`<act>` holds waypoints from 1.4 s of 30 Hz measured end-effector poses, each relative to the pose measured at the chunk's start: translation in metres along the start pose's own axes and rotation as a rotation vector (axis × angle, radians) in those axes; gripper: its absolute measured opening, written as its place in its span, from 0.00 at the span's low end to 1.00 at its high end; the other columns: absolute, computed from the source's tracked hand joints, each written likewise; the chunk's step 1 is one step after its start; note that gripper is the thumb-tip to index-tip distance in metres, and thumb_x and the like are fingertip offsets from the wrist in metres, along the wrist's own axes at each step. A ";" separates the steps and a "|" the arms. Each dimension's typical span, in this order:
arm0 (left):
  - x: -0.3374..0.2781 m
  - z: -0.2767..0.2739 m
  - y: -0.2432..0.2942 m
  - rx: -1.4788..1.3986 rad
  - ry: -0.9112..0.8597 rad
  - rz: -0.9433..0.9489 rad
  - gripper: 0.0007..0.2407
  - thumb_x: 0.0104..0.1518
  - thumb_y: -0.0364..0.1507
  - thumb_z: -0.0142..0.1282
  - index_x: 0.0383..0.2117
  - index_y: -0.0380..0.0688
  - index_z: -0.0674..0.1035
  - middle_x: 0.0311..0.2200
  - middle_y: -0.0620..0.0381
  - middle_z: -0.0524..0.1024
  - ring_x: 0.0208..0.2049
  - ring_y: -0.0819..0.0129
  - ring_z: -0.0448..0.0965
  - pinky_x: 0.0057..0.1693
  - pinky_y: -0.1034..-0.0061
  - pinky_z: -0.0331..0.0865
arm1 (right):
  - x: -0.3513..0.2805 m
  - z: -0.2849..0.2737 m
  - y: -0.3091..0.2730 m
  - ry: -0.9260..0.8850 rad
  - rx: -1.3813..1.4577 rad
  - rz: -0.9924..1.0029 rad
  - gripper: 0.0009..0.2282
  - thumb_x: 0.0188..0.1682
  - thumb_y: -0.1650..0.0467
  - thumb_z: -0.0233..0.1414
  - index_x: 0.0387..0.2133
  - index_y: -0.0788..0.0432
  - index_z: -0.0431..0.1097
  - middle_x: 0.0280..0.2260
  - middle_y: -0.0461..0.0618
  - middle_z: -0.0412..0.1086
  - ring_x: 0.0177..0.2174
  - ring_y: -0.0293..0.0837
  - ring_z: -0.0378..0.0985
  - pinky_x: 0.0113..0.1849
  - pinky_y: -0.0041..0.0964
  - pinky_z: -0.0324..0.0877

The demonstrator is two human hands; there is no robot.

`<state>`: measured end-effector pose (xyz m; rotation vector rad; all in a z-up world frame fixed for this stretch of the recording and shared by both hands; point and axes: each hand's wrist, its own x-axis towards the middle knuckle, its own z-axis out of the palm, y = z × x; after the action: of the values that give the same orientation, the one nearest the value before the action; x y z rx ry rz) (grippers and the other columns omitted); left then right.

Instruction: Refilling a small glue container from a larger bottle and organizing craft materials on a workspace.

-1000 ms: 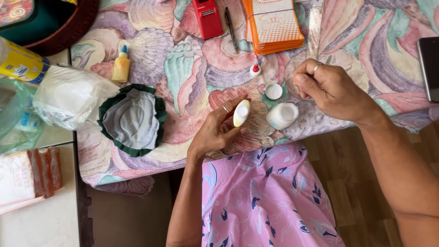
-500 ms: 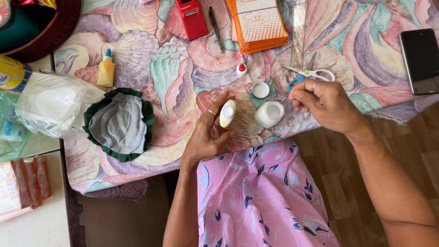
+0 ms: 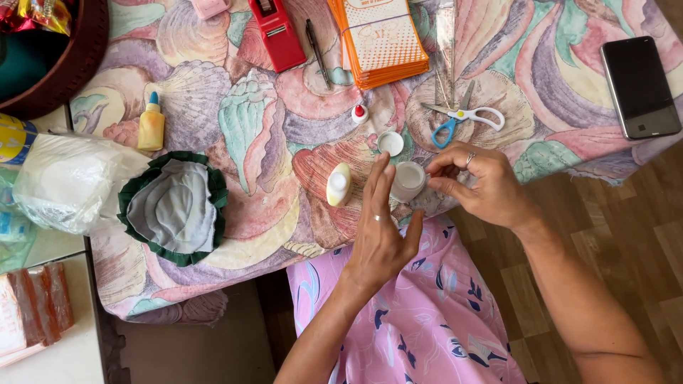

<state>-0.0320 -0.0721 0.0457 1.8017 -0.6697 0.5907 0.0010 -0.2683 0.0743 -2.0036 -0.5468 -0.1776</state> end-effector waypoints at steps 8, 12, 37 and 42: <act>-0.007 0.016 -0.030 0.022 -0.111 -0.216 0.37 0.54 0.21 0.65 0.67 0.25 0.53 0.54 0.30 0.73 0.56 0.34 0.75 0.62 0.45 0.69 | -0.015 0.027 0.015 0.216 -0.188 -0.133 0.02 0.49 0.76 0.61 0.34 0.60 0.79 0.30 0.46 0.76 0.28 0.43 0.80 0.31 0.34 0.75; -0.007 0.014 -0.028 0.019 -0.115 -0.236 0.36 0.54 0.23 0.66 0.66 0.26 0.53 0.53 0.32 0.74 0.55 0.35 0.77 0.61 0.46 0.70 | -0.026 0.043 0.021 0.309 -0.274 -0.206 0.02 0.53 0.77 0.57 0.31 0.62 0.75 0.28 0.49 0.72 0.26 0.48 0.77 0.32 0.38 0.75; -0.012 0.018 -0.032 0.019 -0.166 -0.339 0.34 0.56 0.26 0.64 0.65 0.30 0.55 0.55 0.39 0.75 0.57 0.41 0.76 0.62 0.51 0.70 | -0.008 -0.002 -0.003 -0.084 0.020 -0.048 0.05 0.52 0.79 0.52 0.27 0.63 0.71 0.21 0.48 0.65 0.23 0.41 0.69 0.28 0.37 0.69; -0.035 0.035 -0.045 -0.012 -0.176 -0.427 0.40 0.54 0.28 0.66 0.70 0.34 0.50 0.71 0.39 0.55 0.73 0.49 0.55 0.76 0.64 0.51 | -0.025 -0.014 -0.013 -0.130 0.077 0.205 0.08 0.59 0.71 0.45 0.32 0.61 0.66 0.29 0.46 0.64 0.31 0.38 0.67 0.37 0.30 0.64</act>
<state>-0.0236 -0.0877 -0.0190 1.9240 -0.3821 0.1428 -0.0257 -0.2828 0.0822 -1.9898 -0.4193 0.0988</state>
